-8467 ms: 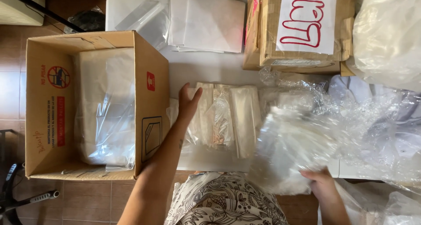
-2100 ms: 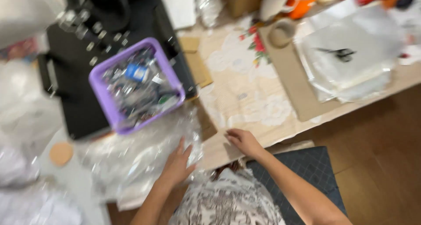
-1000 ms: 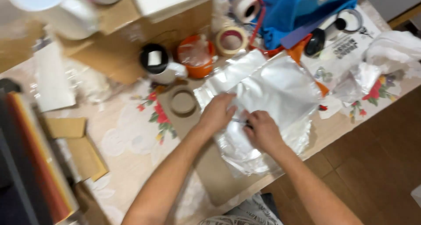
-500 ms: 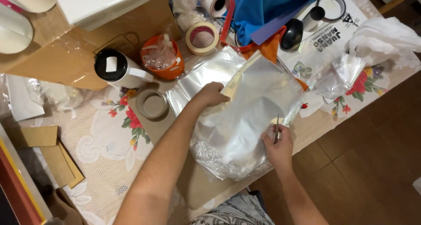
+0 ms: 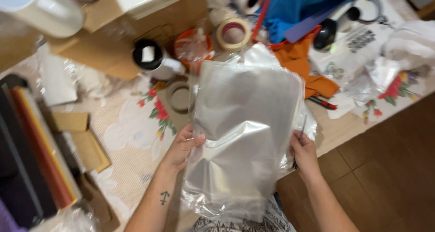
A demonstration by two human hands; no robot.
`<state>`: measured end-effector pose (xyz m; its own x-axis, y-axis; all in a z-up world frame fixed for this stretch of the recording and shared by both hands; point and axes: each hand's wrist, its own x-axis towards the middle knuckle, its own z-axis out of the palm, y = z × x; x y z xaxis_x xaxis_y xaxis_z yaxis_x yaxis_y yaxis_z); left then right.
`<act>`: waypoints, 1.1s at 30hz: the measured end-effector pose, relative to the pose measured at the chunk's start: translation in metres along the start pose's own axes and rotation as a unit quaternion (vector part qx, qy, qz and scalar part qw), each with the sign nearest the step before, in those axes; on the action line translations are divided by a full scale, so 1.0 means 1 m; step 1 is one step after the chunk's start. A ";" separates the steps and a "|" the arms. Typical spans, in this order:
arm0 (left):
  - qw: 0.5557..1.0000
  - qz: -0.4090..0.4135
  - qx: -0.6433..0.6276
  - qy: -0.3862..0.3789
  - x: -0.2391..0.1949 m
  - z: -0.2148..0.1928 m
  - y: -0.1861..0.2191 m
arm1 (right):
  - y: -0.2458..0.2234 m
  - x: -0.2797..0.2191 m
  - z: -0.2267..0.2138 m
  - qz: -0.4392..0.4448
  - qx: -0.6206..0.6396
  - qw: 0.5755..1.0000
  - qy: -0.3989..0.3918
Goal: Sealing clear plastic bags using adhesive tape and scissors, then organizing them into a box.
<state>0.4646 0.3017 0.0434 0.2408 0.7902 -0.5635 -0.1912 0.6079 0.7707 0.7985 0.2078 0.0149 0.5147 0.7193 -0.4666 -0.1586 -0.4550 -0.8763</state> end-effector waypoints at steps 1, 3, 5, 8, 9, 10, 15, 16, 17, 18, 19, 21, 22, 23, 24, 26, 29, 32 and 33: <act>0.997 -0.029 -0.066 0.002 -0.005 -0.019 -0.018 | 0.006 -0.008 0.010 0.072 0.053 0.994 -0.054; 0.996 -0.019 -0.085 -0.012 -0.018 -0.034 -0.029 | -0.003 -0.030 0.032 0.124 0.099 0.983 -0.094; 0.994 -0.014 -0.108 -0.026 -0.029 -0.040 -0.035 | -0.016 -0.051 0.048 0.179 0.139 0.965 -0.130; 0.996 0.052 -0.071 -0.028 -0.053 -0.055 -0.042 | -0.042 -0.076 0.085 0.255 0.057 0.956 -0.132; 0.997 0.010 -0.072 0.017 -0.056 -0.061 -0.046 | -0.054 -0.080 0.101 0.206 -0.015 0.960 -0.191; 0.995 -0.032 -0.074 0.057 -0.057 -0.065 -0.050 | -0.067 -0.084 0.115 0.153 -0.084 0.954 -0.245; 0.983 -0.066 -0.145 0.095 -0.122 -0.073 -0.009 | -0.067 -0.104 0.135 0.068 -0.179 0.914 -0.359; 0.980 -0.089 -0.153 0.097 -0.135 -0.072 0.011 | -0.072 -0.108 0.140 0.064 -0.195 0.894 -0.398; 0.979 -0.084 -0.157 0.101 -0.143 -0.087 0.004 | -0.070 -0.112 0.150 0.061 -0.199 0.891 -0.404; 0.977 -0.082 -0.105 0.168 -0.151 -0.100 -0.006 | -0.066 -0.116 0.159 0.049 -0.220 0.874 -0.431; 0.967 -0.081 -0.053 0.234 -0.160 -0.114 -0.016 | -0.062 -0.120 0.167 0.037 -0.241 0.856 -0.457; 0.954 -0.093 -0.090 0.270 -0.178 -0.135 -0.027 | -0.044 -0.127 0.194 0.045 -0.254 0.858 -0.445; 0.941 -0.106 -0.120 0.297 -0.183 -0.146 -0.032 | -0.036 -0.129 0.207 0.052 -0.262 0.865 -0.424; 0.940 -0.105 -0.124 0.299 -0.188 -0.137 -0.016 | -0.016 -0.122 0.216 0.051 -0.266 0.863 -0.426; 0.929 -0.147 -0.086 0.328 -0.198 -0.128 -0.002 | 0.004 -0.118 0.225 0.034 -0.237 0.862 -0.448; 0.909 -0.186 -0.060 0.367 -0.215 -0.125 0.002 | 0.028 -0.118 0.234 0.017 -0.212 0.850 -0.482; 0.914 -0.202 0.000 0.351 -0.225 -0.150 -0.038 | 0.029 -0.121 0.237 0.005 -0.199 0.853 -0.483; 0.935 -0.078 -0.029 0.344 -0.252 -0.170 -0.087 | 0.031 -0.123 0.216 -0.107 -0.312 0.833 -0.445; 0.967 0.021 -0.022 0.253 -0.272 -0.165 -0.080 | 0.036 -0.123 0.210 -0.184 -0.293 0.801 -0.488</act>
<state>0.2577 0.0509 0.0856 -0.2614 0.7443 -0.6145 -0.2345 0.5686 0.7885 0.5527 0.2136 0.0154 -0.5145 0.7985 -0.3125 0.4228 -0.0808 -0.9026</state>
